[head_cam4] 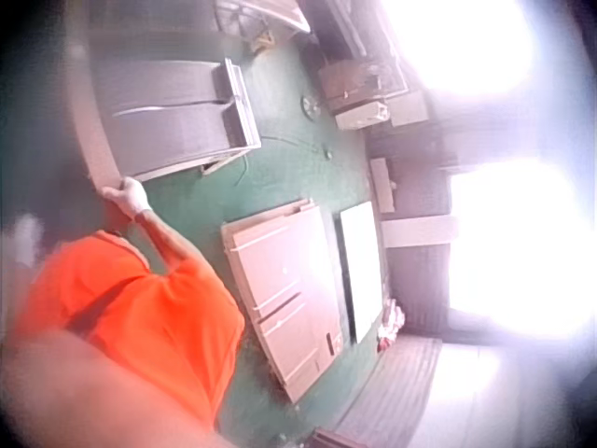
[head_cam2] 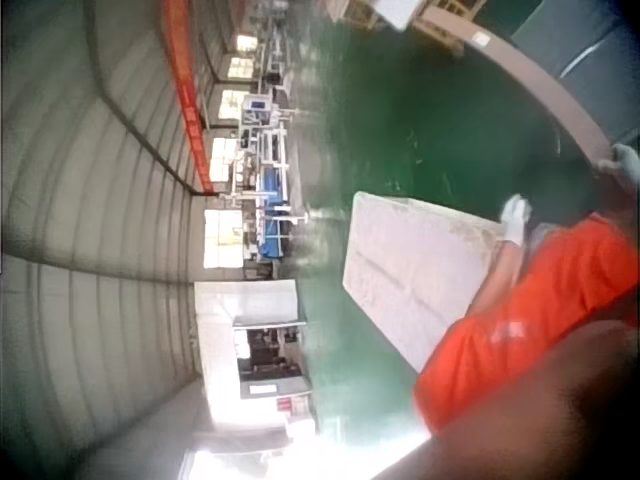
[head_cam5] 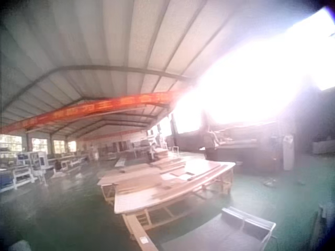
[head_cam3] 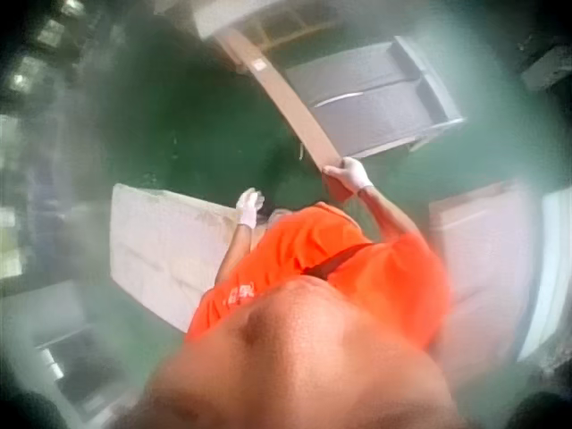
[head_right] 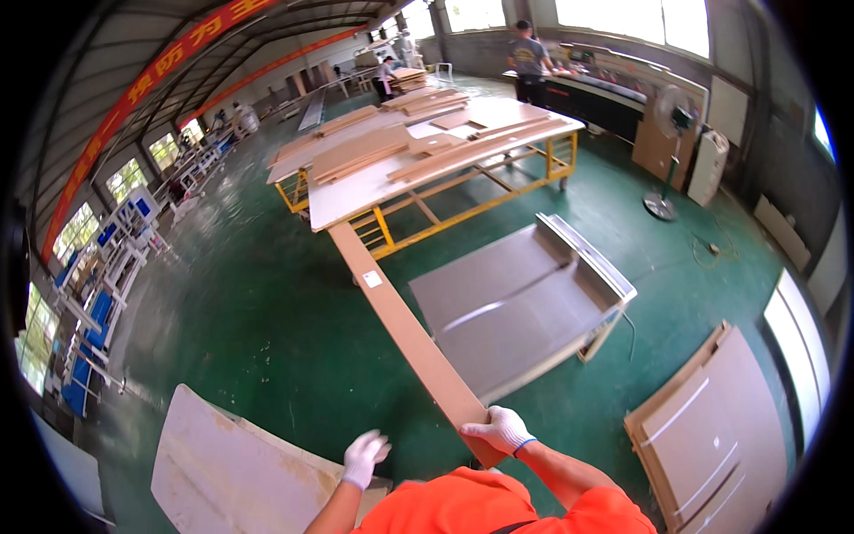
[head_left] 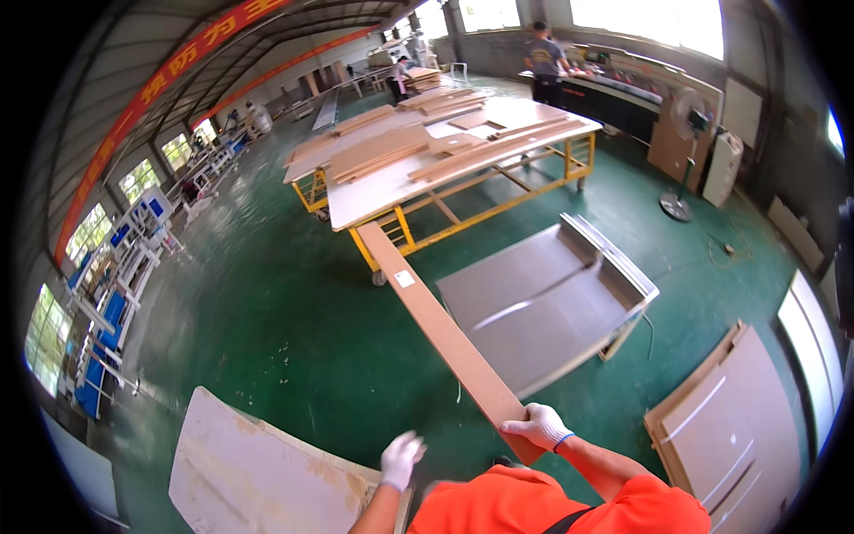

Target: The person picks up and moves several wood panels and boards between tables and a stack in a workshop, working with a second person to move one large panel onto a rollers track.

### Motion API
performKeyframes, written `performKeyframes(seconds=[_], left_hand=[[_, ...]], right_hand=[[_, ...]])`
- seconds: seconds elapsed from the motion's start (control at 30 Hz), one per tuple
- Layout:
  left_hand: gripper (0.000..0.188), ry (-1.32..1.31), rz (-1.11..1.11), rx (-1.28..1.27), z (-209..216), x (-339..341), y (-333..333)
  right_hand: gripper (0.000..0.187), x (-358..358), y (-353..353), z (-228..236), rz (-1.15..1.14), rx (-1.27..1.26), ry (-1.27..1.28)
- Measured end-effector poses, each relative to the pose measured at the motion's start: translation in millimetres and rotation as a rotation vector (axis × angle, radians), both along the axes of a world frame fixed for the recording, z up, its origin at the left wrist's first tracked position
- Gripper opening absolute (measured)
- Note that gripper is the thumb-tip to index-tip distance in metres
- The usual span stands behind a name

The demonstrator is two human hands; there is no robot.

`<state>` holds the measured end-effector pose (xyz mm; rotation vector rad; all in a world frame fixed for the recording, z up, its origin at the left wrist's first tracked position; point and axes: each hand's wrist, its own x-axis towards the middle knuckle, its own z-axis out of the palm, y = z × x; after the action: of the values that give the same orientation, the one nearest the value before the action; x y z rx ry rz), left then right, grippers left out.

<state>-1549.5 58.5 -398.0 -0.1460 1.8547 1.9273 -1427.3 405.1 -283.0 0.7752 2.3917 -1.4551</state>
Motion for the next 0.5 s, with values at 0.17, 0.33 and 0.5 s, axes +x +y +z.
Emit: performKeyframes(seconds=[0.17,0.33,0.5], left_hand=[[0.028,-0.484,0.874,-0.045,-148.0,-10.2,-176.0],[0.031,-0.676,0.918,-0.329,-162.3,-116.6,-225.0],[0.041,-0.303,0.816,-0.177,-148.9,-323.6,-273.8]], right_hand=[[0.070,-162.4,-2.6,-28.5,-0.031,-0.051,0.032],[0.069,-347.9,-45.3,-48.7,-0.179,-0.037,0.046],[0.071,-505.3,-96.3,-58.3,-0.233,0.065,0.045]])
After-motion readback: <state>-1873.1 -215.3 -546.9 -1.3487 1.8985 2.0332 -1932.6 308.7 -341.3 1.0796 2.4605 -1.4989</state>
